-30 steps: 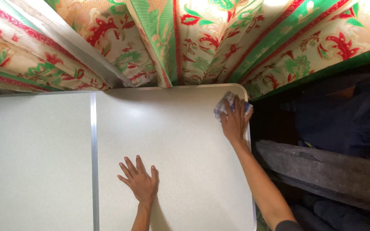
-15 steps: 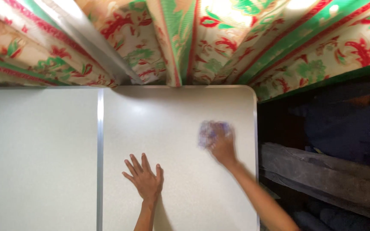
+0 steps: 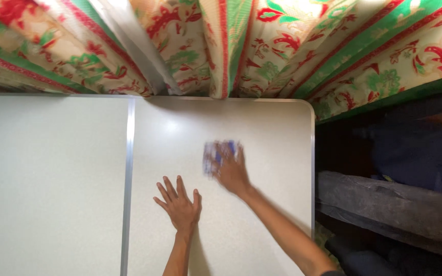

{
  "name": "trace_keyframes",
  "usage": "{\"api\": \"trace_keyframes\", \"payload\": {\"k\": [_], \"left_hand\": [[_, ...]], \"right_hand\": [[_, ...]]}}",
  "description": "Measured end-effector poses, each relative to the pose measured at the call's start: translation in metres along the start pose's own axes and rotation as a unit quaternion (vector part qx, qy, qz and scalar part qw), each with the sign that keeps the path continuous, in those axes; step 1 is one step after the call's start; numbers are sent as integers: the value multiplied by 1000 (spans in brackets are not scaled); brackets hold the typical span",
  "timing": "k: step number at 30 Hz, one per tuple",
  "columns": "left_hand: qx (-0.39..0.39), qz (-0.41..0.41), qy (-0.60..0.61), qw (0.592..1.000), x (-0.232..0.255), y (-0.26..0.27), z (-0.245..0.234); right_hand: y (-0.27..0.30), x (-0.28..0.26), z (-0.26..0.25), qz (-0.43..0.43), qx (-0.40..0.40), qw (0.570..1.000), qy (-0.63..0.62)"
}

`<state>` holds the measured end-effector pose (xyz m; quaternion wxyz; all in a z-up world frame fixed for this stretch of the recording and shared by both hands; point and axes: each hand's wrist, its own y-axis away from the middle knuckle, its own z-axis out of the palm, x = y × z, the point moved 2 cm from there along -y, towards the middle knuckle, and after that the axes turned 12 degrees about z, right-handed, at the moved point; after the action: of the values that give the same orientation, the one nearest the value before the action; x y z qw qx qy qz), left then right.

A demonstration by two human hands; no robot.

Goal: The person wipes the surface of a white folding table with a patterned cloth, moving the cloth back and forth across the tabletop. The camera remains steady overhead, showing the hands and the table throughout.

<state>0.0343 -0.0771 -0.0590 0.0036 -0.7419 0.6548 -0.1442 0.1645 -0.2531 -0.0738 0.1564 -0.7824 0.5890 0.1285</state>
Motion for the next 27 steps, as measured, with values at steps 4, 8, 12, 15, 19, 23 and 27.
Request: {"api": "trace_keyframes", "payload": {"k": [4, 8, 12, 15, 19, 23, 27], "left_hand": [[-18, -6, -4, 1000, -2, 3, 1], [-12, -26, -22, 999, 0, 1, 1], [1, -29, -11, 1000, -1, 4, 3], [-4, -16, -16, 1000, -2, 5, 2], [-44, -50, 11, 998, -4, 5, 4], [-67, -50, 105, 991, -15, 9, 1], [-108, -59, 216, 969, -32, 6, -19]], "right_hand": [[78, -2, -9, -99, -103, 990, -13], [77, 74, -34, 230, -127, 953, -151], [21, 165, -14, 157, 80, 963, 205], [4, 143, -4, 238, 154, 929, 237], [47, 29, 27, 99, -88, 967, 218], [144, -50, 8, -42, -91, 994, 44], [181, 12, 3, 119, -242, 960, 77]]}}
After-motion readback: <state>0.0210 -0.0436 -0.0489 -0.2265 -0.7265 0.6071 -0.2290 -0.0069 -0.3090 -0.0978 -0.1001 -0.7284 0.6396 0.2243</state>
